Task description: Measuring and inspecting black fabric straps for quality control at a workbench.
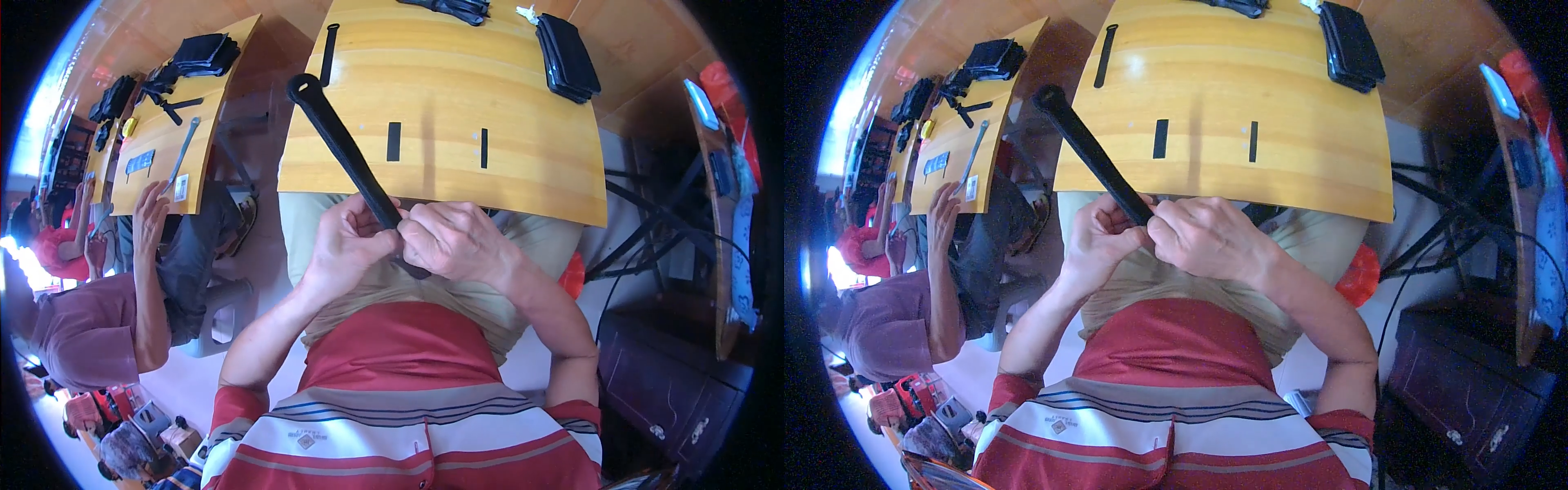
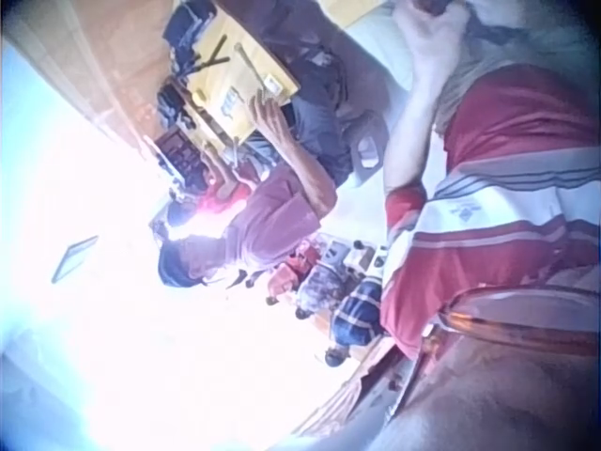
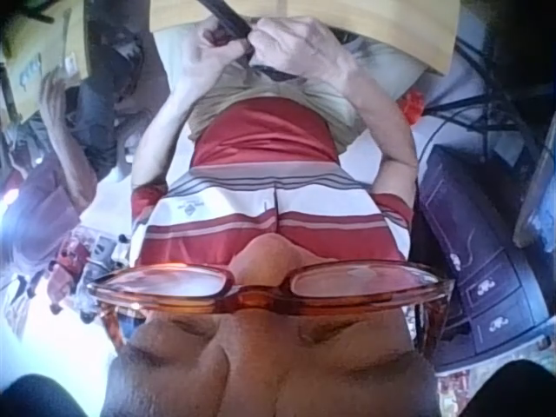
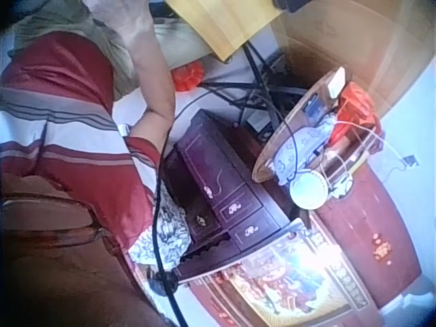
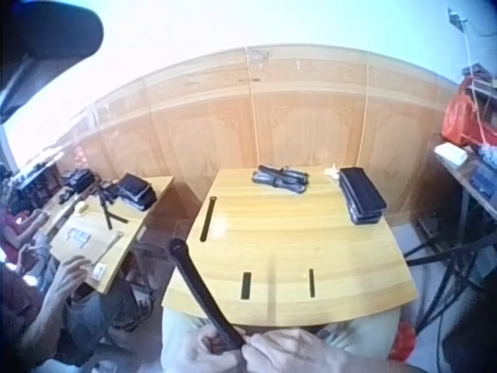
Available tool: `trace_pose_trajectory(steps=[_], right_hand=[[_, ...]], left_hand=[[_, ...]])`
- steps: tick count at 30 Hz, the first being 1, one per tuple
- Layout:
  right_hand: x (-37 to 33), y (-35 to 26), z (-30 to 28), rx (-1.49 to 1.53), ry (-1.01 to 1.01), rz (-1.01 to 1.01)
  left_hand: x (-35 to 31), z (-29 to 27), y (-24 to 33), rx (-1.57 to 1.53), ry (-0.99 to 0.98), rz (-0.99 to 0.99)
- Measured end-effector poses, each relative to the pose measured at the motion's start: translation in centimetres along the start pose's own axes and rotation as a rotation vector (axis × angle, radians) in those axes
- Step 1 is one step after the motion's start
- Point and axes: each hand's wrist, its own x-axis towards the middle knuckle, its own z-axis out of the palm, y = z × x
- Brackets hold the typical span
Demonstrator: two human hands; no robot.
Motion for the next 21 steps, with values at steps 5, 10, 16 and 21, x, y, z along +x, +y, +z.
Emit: trace_pose_trajectory(steps=[5,10,16,21], right_hand=[[-0.9,-1.1,2.3,0.345,0.353,0.264],[-2.1,-1.4,3.0,0.584,0.348,0.405],[-1.8,-0.8,2.5,0.515,0.326,0.332],[-1.6,-1.5,2.5,0.193,0.291,0.268]], left_hand=[[0.1,-0.1,-0.9,-0.225,0.033,-0.016],[-0.4,0.1,-1.2,-0.292,0.067,-0.041],[-0.3,0.4,-1.1,-0.298,0.089,-0.065],[-0.5,0.5,-1.0,-0.300,0.089,-0.054]])
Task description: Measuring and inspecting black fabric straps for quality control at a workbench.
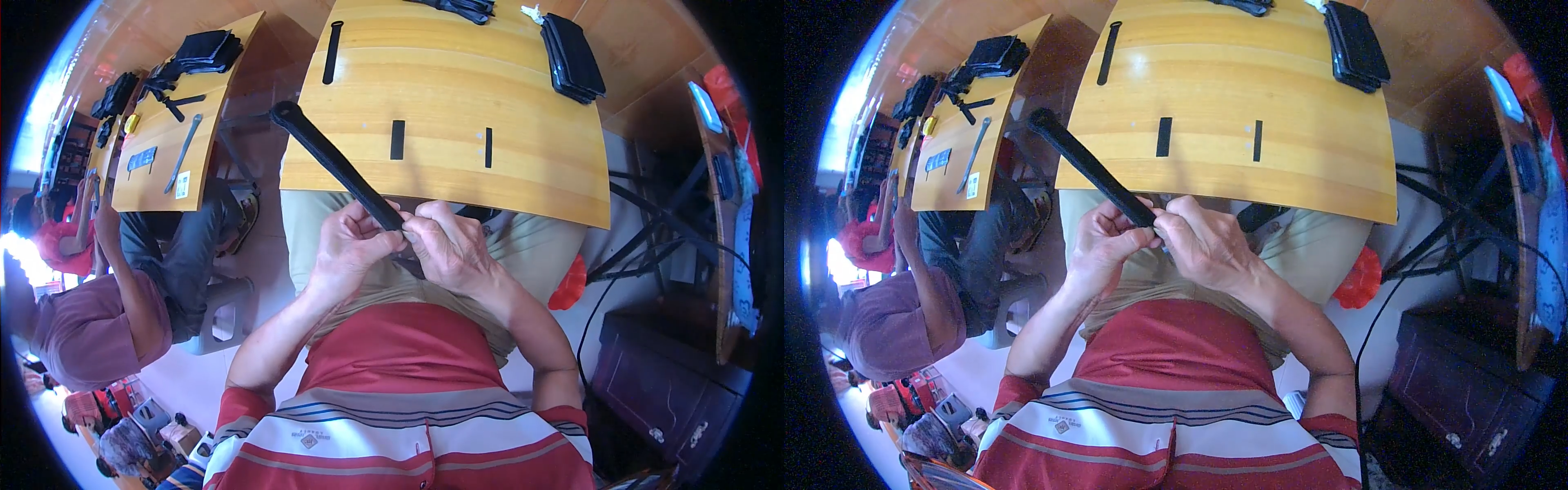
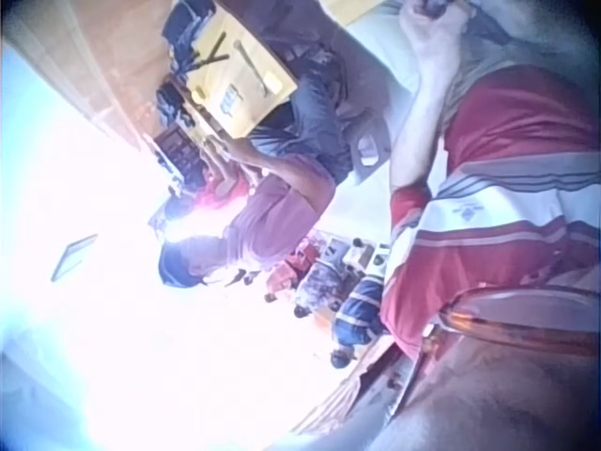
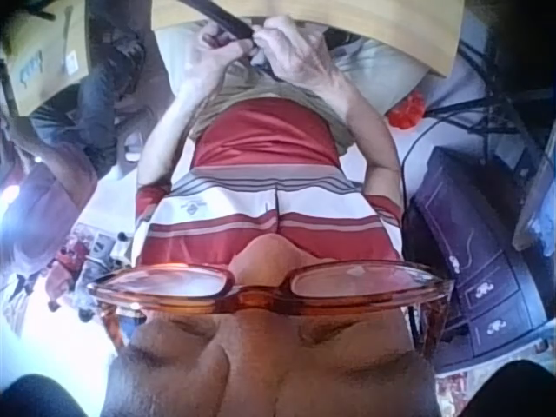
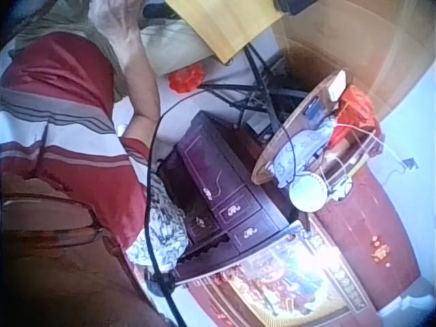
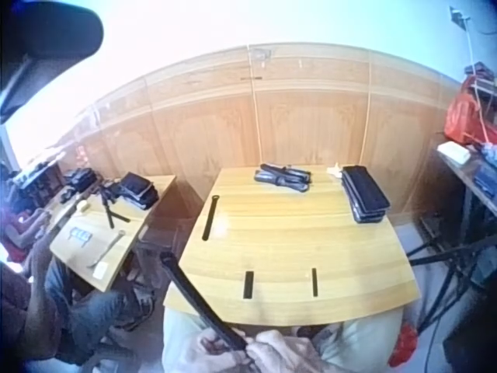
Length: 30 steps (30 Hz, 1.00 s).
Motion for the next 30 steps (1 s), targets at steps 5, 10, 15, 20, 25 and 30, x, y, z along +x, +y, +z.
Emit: trace_pose_trajectory(steps=[5,10,15,20,25,30], right_hand=[[0.4,0.4,-1.1,0.057,-0.253,-0.057],[1.3,-0.2,-2.6,0.052,-0.381,-0.116],[1.3,-0.6,-2.8,0.110,-0.440,-0.113],[0.9,-0.9,-2.3,0.262,-0.299,0.048],[-0.5,-0.2,-0.8,0.441,-0.080,0.125],[-1.0,-0.8,0.3,0.479,0.063,0.204]], left_hand=[[-0.8,-0.2,0.5,0.163,-0.053,-0.028],[-1.2,-0.4,1.5,0.279,-0.189,-0.043],[-1.2,-1.3,2.2,0.375,-0.289,-0.087],[-1.1,-1.2,2.1,0.256,-0.253,-0.111],[-0.8,-1.3,1.4,0.173,-0.256,-0.061],[-0.5,-1.3,1.1,0.188,-0.240,-0.043]])
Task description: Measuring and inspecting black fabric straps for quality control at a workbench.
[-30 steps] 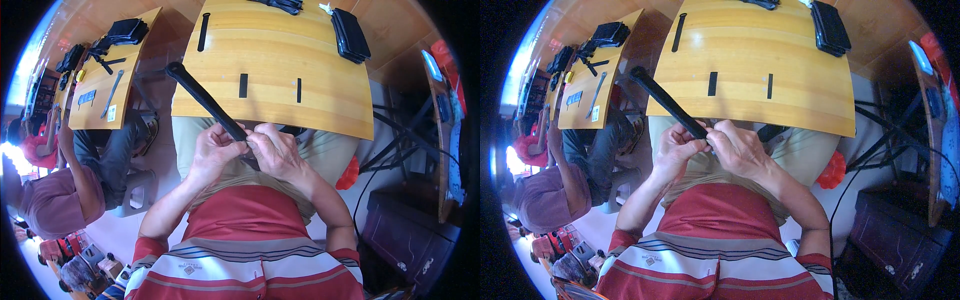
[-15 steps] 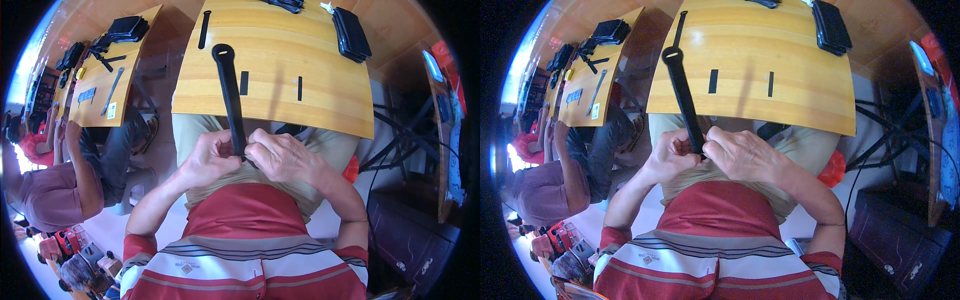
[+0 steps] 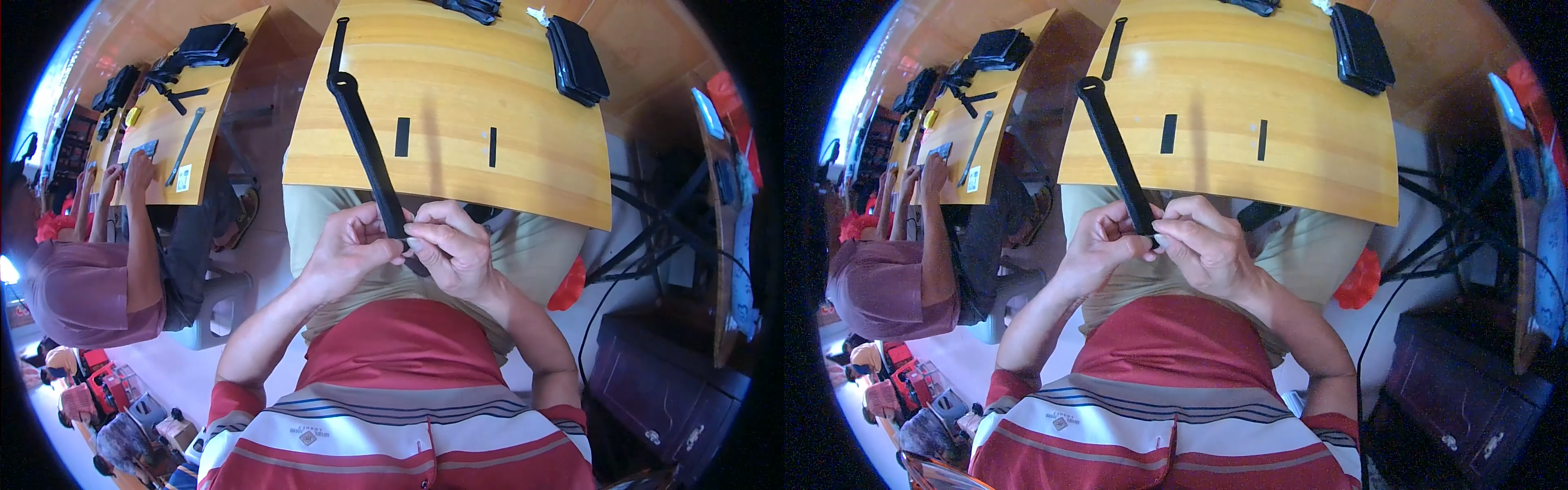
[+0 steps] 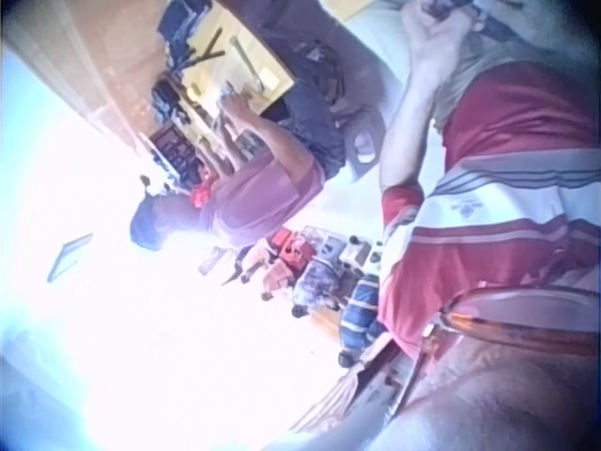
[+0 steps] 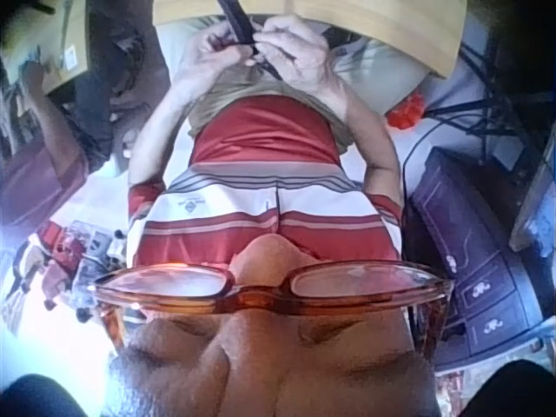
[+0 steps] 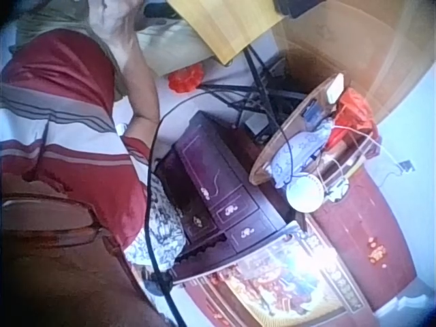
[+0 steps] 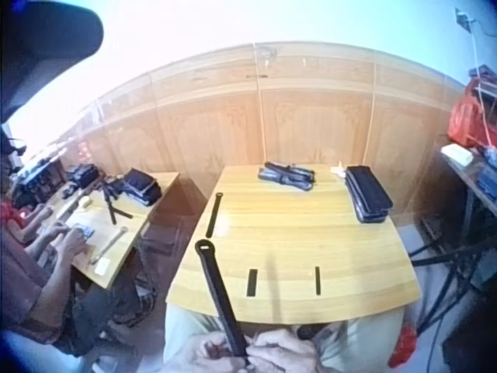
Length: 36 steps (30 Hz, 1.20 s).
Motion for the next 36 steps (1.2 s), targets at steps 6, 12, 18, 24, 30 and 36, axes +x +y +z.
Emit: trace_pose_trajectory(steps=[6,12,18,24,30,36], right_hand=[[0.2,-0.6,0.4,-0.069,0.058,-0.050],[0.8,-1.0,0.5,-0.229,0.079,-0.127],[1.1,-2.0,0.2,-0.309,0.020,-0.194],[1.6,-3.1,-0.8,-0.094,-0.106,-0.021],[2.5,-3.6,-1.6,-0.172,-0.232,-0.055],[5.5,-2.5,-5.4,-0.570,-0.130,-0.255]], left_hand=[[0.1,0.2,0.3,-0.039,0.004,0.060],[-0.1,0.7,0.5,-0.064,-0.003,0.025],[-0.8,1.4,0.6,-0.167,-0.038,0.035],[-1.1,0.5,0.5,-0.119,-0.106,-0.016],[-1.9,0.1,1.9,-0.008,-0.164,-0.081],[-3.3,-1.0,2.0,0.162,-0.189,-0.184]])
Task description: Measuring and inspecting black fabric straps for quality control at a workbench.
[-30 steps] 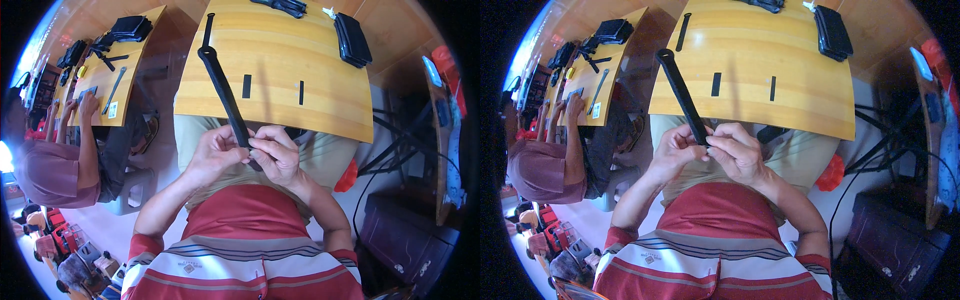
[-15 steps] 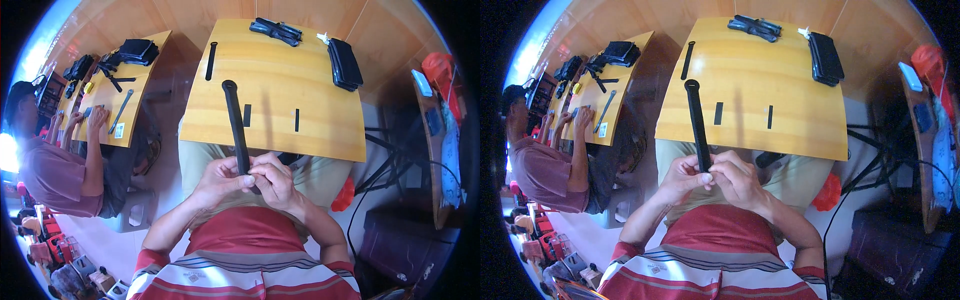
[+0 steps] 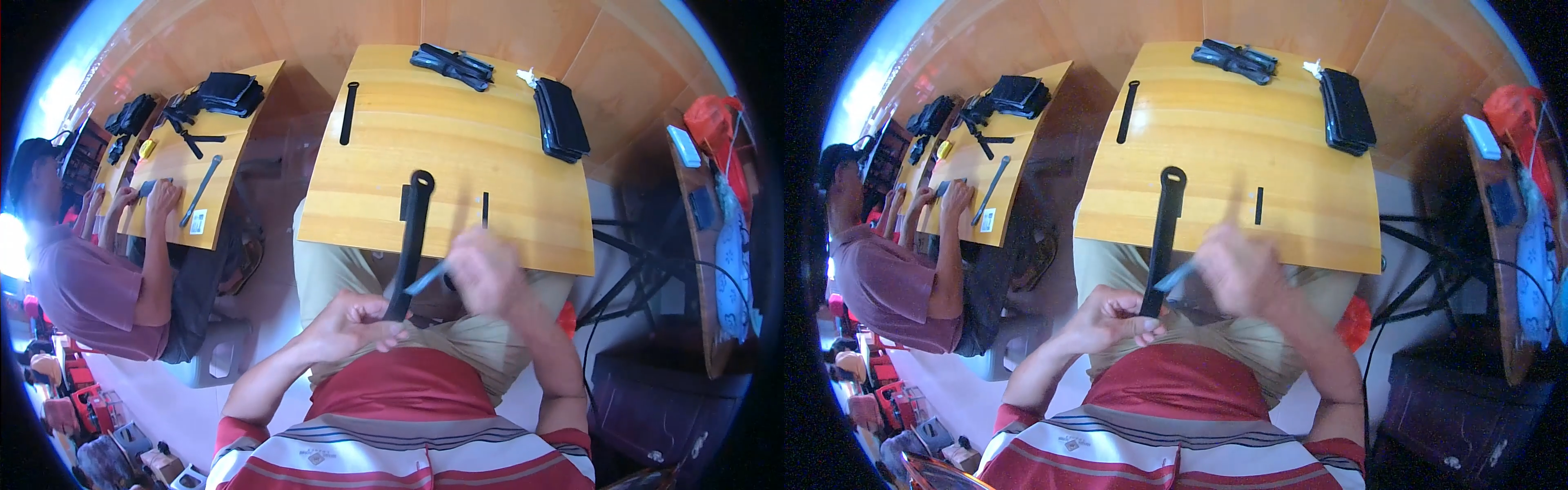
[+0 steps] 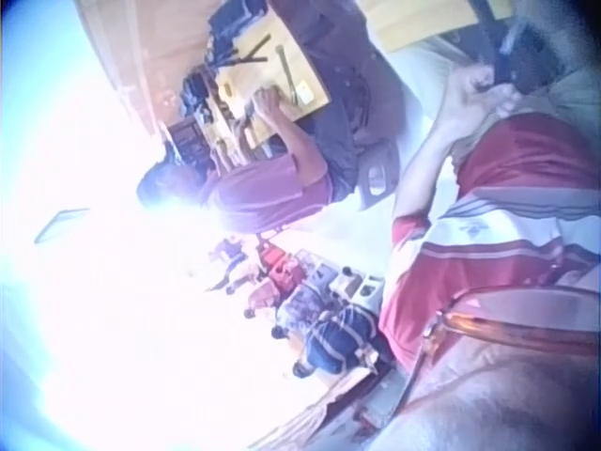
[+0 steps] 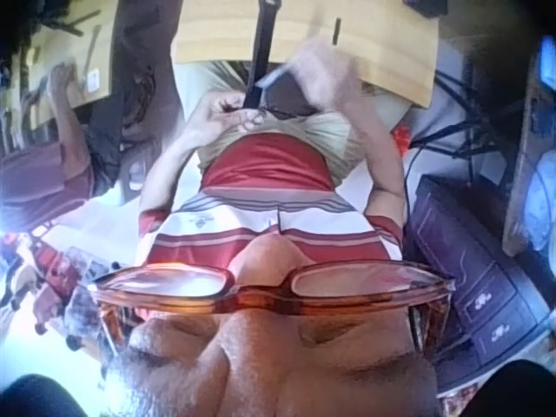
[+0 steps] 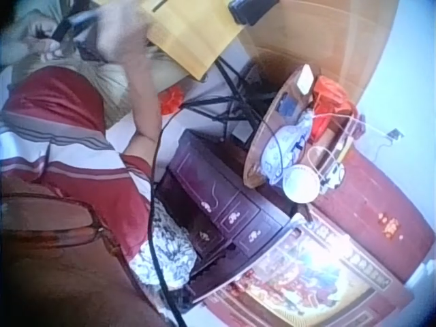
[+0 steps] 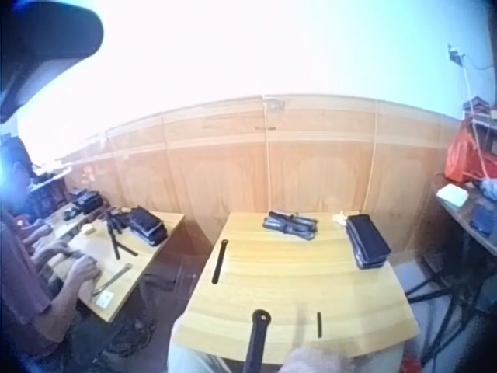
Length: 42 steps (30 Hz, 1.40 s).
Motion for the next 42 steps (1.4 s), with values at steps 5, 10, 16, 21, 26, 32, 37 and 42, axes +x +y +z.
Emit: trace_pose_trajectory(steps=[5,10,16,21,26,32,37,42], right_hand=[[3.9,12.5,-9.2,-0.028,0.675,0.578],[8.2,14.7,-11.7,-0.500,0.476,0.256],[9.9,15.3,-3.3,-0.523,0.301,0.157],[7.8,15.3,4.8,-0.444,0.015,0.107],[7.1,15.4,7.9,-0.351,-0.207,0.132],[8.6,16.3,9.2,-0.232,-0.238,0.144],[8.6,19.1,12.2,-0.311,-0.298,0.211],[11.3,18.5,14.1,-0.297,-0.330,0.199]], left_hand=[[-3.6,-3.1,-1.7,0.075,-0.091,-0.126],[-7.4,-5.1,-5.5,-0.011,0.024,-0.204],[-6.3,-4.2,-5.6,-0.142,0.120,-0.151],[-6.0,-4.8,-6.9,-0.224,0.127,-0.108],[-5.8,-5.6,-6.9,-0.223,0.155,-0.093],[-5.4,-6.3,-6.8,-0.204,0.160,-0.087],[-4.8,-6.9,-6.8,-0.222,0.136,-0.078],[-4.7,-6.9,-7.3,-0.250,0.163,-0.046]])
